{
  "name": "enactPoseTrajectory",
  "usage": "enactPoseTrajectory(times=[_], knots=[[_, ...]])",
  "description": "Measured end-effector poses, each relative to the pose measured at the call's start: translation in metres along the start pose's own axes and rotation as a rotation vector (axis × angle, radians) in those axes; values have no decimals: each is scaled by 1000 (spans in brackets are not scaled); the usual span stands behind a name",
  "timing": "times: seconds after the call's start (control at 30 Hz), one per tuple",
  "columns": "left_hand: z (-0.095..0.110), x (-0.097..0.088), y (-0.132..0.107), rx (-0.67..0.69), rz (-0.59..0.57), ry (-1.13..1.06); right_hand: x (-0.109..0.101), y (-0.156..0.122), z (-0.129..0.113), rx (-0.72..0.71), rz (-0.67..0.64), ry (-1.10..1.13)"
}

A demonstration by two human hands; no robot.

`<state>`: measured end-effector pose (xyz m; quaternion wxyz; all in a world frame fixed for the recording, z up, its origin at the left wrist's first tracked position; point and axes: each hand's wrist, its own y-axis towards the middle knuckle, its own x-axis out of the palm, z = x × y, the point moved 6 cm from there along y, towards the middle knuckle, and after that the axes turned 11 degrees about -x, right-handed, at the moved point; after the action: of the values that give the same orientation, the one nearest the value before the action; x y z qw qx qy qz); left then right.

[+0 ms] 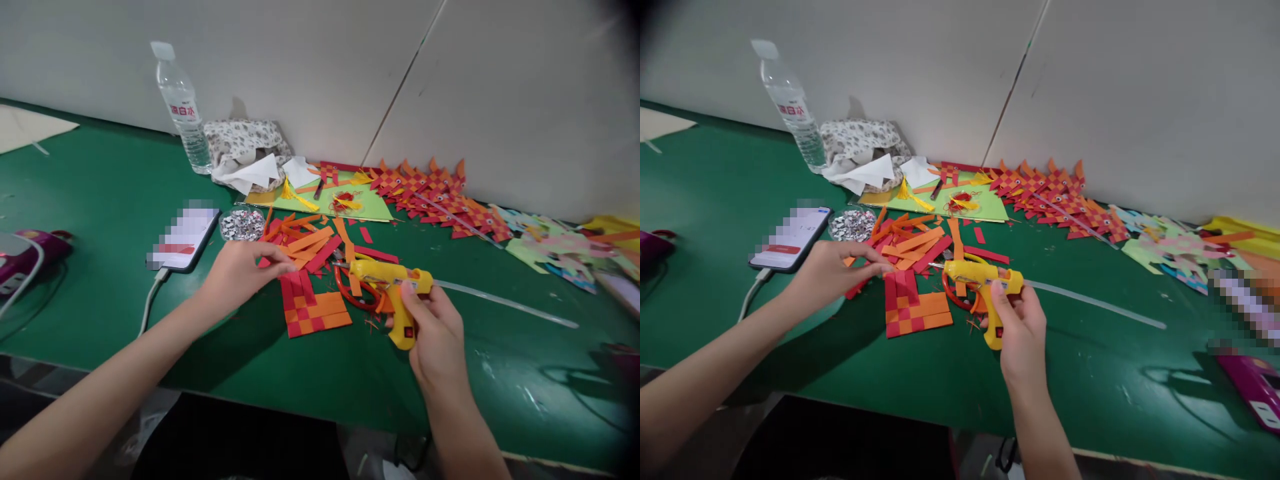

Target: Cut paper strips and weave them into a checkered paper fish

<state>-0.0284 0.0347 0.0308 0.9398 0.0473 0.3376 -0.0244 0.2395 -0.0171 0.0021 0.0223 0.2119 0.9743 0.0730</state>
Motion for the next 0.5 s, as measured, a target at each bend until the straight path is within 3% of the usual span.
enactPoseTrajectory(times=[0.1, 0.23, 0.3, 0.37, 0.5], knots=[[-2, -17, 3, -129, 39, -280, -5, 18, -1, -18, -12, -78], [-14, -45, 5, -182, 221, -511, -5, 51, 2, 0, -76, -172], [-15, -54, 3, -121, 273, -415, -4, 70, 5, 6, -85, -186], [-12, -51, 1, -53, 243, -184, 0, 86, 10, -1, -117, -209], [5, -13, -4, 217, 73, 258, 10, 104, 18, -57, -84, -265]])
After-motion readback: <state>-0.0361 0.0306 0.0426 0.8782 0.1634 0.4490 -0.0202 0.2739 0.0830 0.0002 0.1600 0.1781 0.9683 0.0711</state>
